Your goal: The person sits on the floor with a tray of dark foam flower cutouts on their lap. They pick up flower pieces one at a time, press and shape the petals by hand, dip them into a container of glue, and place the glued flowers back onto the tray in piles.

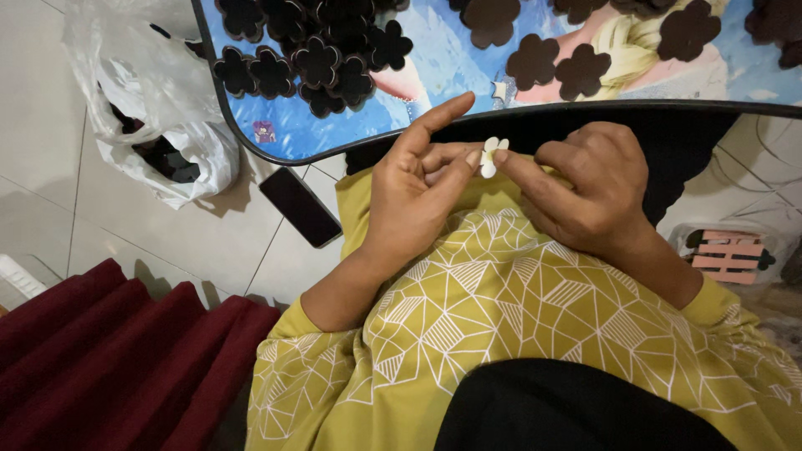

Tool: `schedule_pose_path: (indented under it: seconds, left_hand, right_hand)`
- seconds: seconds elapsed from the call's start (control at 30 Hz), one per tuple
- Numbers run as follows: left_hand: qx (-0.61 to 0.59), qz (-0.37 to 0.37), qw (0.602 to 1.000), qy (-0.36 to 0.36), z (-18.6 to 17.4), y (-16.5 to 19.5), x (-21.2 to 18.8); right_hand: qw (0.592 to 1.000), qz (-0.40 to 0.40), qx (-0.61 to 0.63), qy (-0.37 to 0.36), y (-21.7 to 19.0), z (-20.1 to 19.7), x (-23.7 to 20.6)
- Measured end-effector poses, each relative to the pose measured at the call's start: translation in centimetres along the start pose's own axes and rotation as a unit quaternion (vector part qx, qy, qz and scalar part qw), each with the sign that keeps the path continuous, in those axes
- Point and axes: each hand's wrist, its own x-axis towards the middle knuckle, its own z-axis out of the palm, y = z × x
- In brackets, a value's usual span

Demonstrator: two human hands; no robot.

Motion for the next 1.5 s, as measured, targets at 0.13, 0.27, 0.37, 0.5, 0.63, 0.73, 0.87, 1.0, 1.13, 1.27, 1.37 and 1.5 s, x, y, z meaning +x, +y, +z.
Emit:
schedule_pose_path:
  seconds: [0.13,0.27,0.37,0.5,0.63,0.73,0.87,1.0,1.13,1.27,1.37,1.5]
  left_hand:
    - [0.016,0.007,1.000,-0.005,-0.2,0.0,0.1]
    - [0.029,0.005,0.999,0.011,-0.4,0.0,0.2]
    - [0.017,0.025,1.000,0.004,-0.6,0.0,0.4]
    - [0.017,0.012,1.000,0.001,-0.8,0.0,0.3]
    - [-0.004,-0.004,1.000,-0.023,-0.8,0.0,0.6]
    - [-0.019,-0.022,0.999,-0.041,-0.6,0.0,0.6]
    - [-0.043,-0.064,0.995,-0.061,-0.3,0.2,0.8]
    - [-0.052,-0.082,0.992,-0.080,-0.2,0.2,1.1]
    - [-0.034,-0.089,0.991,-0.089,-0.2,0.2,1.2]
    - [-0.033,-0.100,0.989,-0.100,0.3,0.7,1.4]
    - [-0.032,-0.090,0.990,-0.102,0.9,1.6,1.6]
    - [0.471,0.099,0.873,0.073,1.4,2.9,2.7]
  right_hand:
    - [1.000,0.004,0.009,-0.008,-0.1,-0.1,0.2]
    - [1.000,0.002,-0.004,-0.006,0.2,-0.4,0.5]
    - [0.999,0.046,0.007,0.012,0.5,-0.8,-0.2]
    - [0.982,0.155,0.047,0.095,0.9,-1.2,-2.1]
    - [0.963,0.211,0.093,0.139,2.1,-1.7,-3.3]
    - [0.951,0.229,0.159,0.133,1.5,-1.2,-3.3]
    - [0.947,0.215,0.215,0.106,-0.2,-0.2,-1.8]
    - [0.957,0.142,0.233,0.102,-0.1,-0.4,0.0]
    - [0.948,0.099,0.276,0.125,0.3,-0.3,0.5]
    - [0.963,0.126,0.229,0.071,0.3,-0.4,-1.0]
    - [0.948,0.124,0.270,0.110,0.8,0.3,-2.0]
    - [0.906,0.238,0.311,0.159,0.7,0.8,-3.5]
